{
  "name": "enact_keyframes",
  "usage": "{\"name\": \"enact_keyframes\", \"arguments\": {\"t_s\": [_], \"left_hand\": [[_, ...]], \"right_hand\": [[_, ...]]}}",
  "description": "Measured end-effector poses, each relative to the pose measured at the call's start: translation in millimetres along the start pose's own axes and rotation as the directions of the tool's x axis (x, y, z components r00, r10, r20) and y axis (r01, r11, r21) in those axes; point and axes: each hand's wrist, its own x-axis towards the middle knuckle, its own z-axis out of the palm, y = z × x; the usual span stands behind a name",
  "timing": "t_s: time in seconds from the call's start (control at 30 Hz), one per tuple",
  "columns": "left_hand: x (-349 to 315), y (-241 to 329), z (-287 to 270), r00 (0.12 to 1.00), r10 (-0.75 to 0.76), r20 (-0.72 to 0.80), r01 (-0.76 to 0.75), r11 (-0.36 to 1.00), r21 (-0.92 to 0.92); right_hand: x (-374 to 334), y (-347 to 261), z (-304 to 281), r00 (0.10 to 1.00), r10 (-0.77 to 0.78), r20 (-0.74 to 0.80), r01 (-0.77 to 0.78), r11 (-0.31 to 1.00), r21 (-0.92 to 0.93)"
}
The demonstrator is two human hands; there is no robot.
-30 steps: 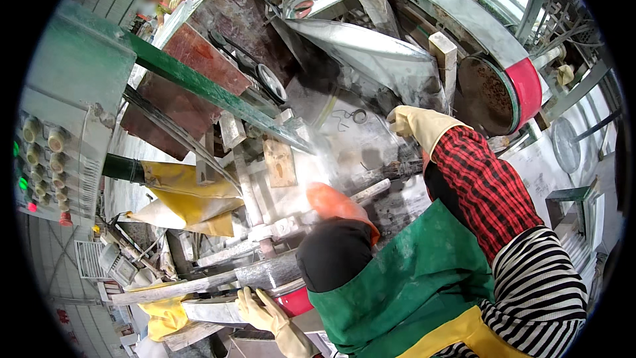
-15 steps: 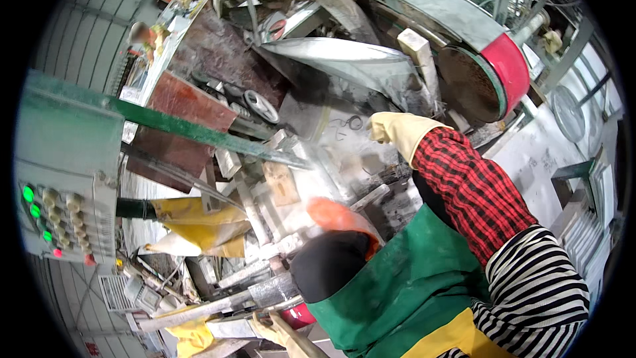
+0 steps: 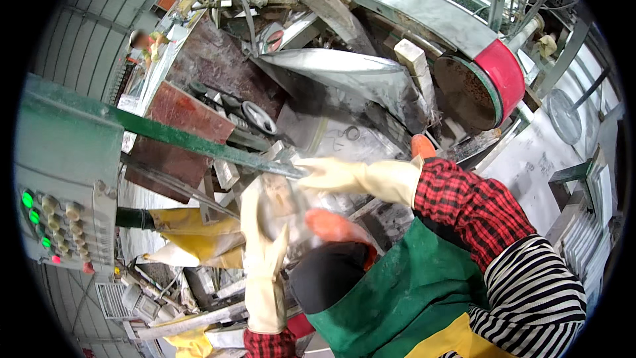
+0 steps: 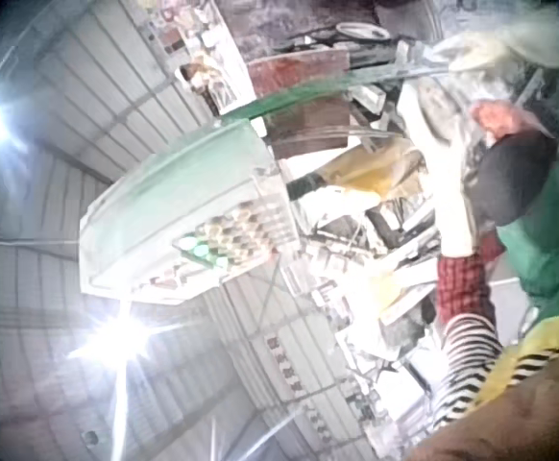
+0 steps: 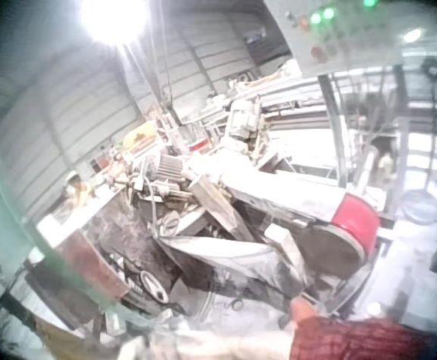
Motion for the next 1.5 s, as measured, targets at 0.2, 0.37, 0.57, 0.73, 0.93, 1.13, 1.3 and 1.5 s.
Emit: {"name": "enact_keyframes", "arguments": {"t_s": [0.2, 0.37, 0.57, 0.73, 0.93, 1.13, 1.3, 1.5], "left_hand": [[94, 24, 64, 0.887, 0.438, 0.147, -0.421, 0.897, -0.136], [87, 28, 40, 0.957, 0.232, 0.173, -0.223, 0.972, -0.072], [-102, -108, -29, 0.937, -0.348, -0.033, 0.349, 0.928, 0.129], [-224, -80, -83, 0.796, -0.568, -0.208, 0.6, 0.697, 0.393], [-365, -177, -79, 0.857, -0.382, -0.345, 0.508, 0.514, 0.692], [-339, -149, -79, 0.673, -0.637, -0.377, 0.694, 0.367, 0.619], [-378, -189, -70, 0.613, -0.659, -0.435, 0.772, 0.381, 0.509], [-328, -167, -58, 0.663, -0.625, -0.412, 0.742, 0.476, 0.472]], "right_hand": [[1, 20, 20, 0.888, -0.011, -0.46, 0.106, 0.978, 0.18], [12, 7, -25, 0.822, 0.01, -0.57, 0.313, 0.827, 0.467], [17, 7, -94, 0.527, 0.228, -0.819, 0.124, 0.933, 0.339], [-70, -31, -166, 0.307, 0.022, -0.952, 0.353, 0.926, 0.135], [-195, -14, -284, -0.233, -0.205, -0.951, -0.021, 0.978, -0.206], [-267, 3, -325, -0.18, -0.072, -0.981, -0.062, 0.996, -0.062], [-256, 7, -355, -0.13, -0.064, -0.989, -0.07, 0.996, -0.055], [-293, 18, -388, -0.178, -0.129, -0.975, -0.127, 0.986, -0.107]]}}
